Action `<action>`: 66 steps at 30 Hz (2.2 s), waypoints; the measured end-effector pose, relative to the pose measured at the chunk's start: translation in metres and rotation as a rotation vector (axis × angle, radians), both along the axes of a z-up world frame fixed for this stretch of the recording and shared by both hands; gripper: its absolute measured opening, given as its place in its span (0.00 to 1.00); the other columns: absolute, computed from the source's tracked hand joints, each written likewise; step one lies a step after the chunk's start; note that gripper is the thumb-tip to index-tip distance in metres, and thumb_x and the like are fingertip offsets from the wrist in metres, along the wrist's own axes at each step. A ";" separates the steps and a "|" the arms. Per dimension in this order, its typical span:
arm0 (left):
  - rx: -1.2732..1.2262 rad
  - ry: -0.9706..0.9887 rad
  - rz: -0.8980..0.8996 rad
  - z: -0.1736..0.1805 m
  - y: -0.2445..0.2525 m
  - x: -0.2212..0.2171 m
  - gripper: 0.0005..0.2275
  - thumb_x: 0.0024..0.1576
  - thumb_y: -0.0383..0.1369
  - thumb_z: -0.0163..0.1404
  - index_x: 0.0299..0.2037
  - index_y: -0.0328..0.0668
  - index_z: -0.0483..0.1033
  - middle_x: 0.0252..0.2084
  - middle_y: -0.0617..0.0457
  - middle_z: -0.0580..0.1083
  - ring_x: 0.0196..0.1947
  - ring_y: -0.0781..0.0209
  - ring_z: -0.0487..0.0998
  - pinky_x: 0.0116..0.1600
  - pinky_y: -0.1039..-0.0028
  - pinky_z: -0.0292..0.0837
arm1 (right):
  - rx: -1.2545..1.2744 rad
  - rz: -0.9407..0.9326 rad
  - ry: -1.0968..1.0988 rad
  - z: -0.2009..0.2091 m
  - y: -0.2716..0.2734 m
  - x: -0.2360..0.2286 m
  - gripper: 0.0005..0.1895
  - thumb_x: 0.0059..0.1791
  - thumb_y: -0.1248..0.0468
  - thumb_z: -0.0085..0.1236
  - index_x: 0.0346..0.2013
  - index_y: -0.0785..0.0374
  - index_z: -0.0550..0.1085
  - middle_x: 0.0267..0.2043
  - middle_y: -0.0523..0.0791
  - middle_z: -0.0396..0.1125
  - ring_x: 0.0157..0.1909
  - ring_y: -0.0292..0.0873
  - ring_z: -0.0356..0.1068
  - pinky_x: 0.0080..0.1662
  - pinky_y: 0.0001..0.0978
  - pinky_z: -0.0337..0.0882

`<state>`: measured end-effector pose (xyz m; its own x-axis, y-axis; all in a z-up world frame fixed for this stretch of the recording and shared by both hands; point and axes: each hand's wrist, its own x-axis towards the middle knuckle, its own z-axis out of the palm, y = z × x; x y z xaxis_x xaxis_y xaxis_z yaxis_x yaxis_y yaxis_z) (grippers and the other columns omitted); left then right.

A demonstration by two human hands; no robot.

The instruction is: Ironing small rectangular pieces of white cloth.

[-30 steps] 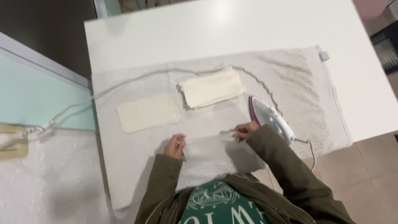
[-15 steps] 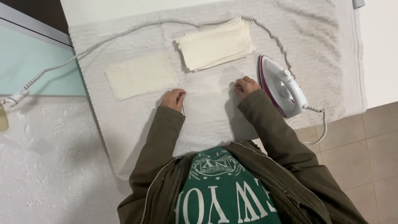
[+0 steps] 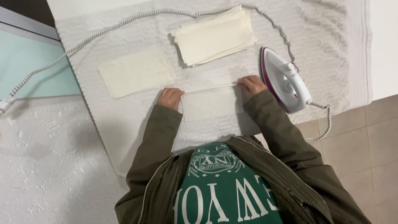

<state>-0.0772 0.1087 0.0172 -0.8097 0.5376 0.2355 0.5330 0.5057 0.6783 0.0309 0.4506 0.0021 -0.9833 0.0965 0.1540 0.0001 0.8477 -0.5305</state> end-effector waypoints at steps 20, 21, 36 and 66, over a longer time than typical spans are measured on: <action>-0.122 0.145 -0.089 0.001 -0.010 0.013 0.12 0.53 0.18 0.52 0.45 0.34 0.82 0.48 0.48 0.78 0.50 0.49 0.75 0.55 0.62 0.72 | -0.007 0.031 0.027 -0.006 0.005 0.011 0.08 0.50 0.72 0.61 0.42 0.61 0.82 0.47 0.46 0.73 0.52 0.47 0.71 0.53 0.38 0.75; -0.120 0.143 -0.083 0.003 -0.010 0.014 0.12 0.53 0.18 0.52 0.46 0.34 0.81 0.48 0.48 0.77 0.51 0.48 0.75 0.56 0.62 0.72 | -0.022 0.030 0.022 -0.004 0.004 0.010 0.07 0.50 0.71 0.62 0.42 0.61 0.81 0.47 0.46 0.73 0.52 0.47 0.71 0.52 0.38 0.75; -0.509 0.161 -0.480 0.028 0.120 0.060 0.30 0.59 0.43 0.45 0.67 0.29 0.57 0.71 0.34 0.55 0.71 0.43 0.52 0.71 0.53 0.46 | 0.017 0.090 0.028 -0.012 0.007 0.023 0.20 0.46 0.79 0.57 0.50 0.60 0.80 0.53 0.46 0.71 0.56 0.48 0.69 0.57 0.38 0.74; -0.531 0.157 -0.475 -0.024 0.127 0.076 0.34 0.66 0.53 0.36 0.76 0.38 0.45 0.80 0.47 0.41 0.79 0.53 0.36 0.79 0.54 0.30 | 0.494 -0.001 -0.899 0.168 0.052 -0.007 0.33 0.47 0.33 0.54 0.51 0.55 0.76 0.29 0.53 0.76 0.30 0.52 0.78 0.38 0.47 0.78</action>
